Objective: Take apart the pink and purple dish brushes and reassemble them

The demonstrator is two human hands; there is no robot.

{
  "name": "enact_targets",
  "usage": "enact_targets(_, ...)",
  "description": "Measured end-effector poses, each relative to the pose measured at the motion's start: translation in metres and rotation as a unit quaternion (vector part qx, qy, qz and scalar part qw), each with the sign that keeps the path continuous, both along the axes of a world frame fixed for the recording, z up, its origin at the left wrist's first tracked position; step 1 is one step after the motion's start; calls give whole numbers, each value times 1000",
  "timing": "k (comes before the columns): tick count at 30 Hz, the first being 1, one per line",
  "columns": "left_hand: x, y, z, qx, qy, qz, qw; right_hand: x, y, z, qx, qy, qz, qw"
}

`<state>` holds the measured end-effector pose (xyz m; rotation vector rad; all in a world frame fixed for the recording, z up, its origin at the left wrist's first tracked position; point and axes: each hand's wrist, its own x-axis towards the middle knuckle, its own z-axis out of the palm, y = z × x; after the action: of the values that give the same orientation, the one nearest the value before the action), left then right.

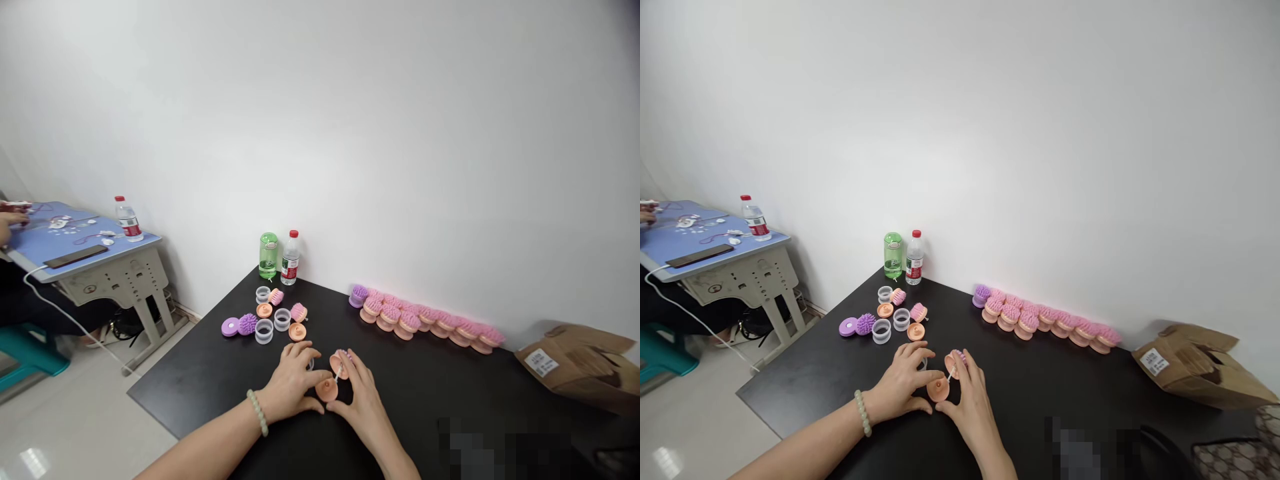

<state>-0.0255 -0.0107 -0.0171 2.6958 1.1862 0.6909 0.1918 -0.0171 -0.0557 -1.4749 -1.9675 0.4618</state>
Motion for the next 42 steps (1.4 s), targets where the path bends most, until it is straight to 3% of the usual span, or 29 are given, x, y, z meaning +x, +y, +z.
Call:
enact_targets(13, -19, 9, 23, -20, -85, 109, 990, -64, 23, -9, 168, -18, 54, 984)
enact_targets(22, -29, 19, 17, 9, -106, 146, 983, -83, 22, -5, 151, 22, 76, 985)
enact_targets(27, -32, 20, 12, 40, -129, 123, 983, -52, 24, 1, 136, 47, 38, 989)
enact_targets(35, -29, 16, 16, 168, -141, 93, 971, 51, 88, 23, 222, 10, -189, 956)
enact_targets(38, -27, 13, 21, 173, -129, 61, 974, 90, 115, 30, 224, -2, -244, 944)
enact_targets(42, -23, 9, 21, 151, -89, -23, 984, 115, 133, 38, 188, -26, -254, 949)
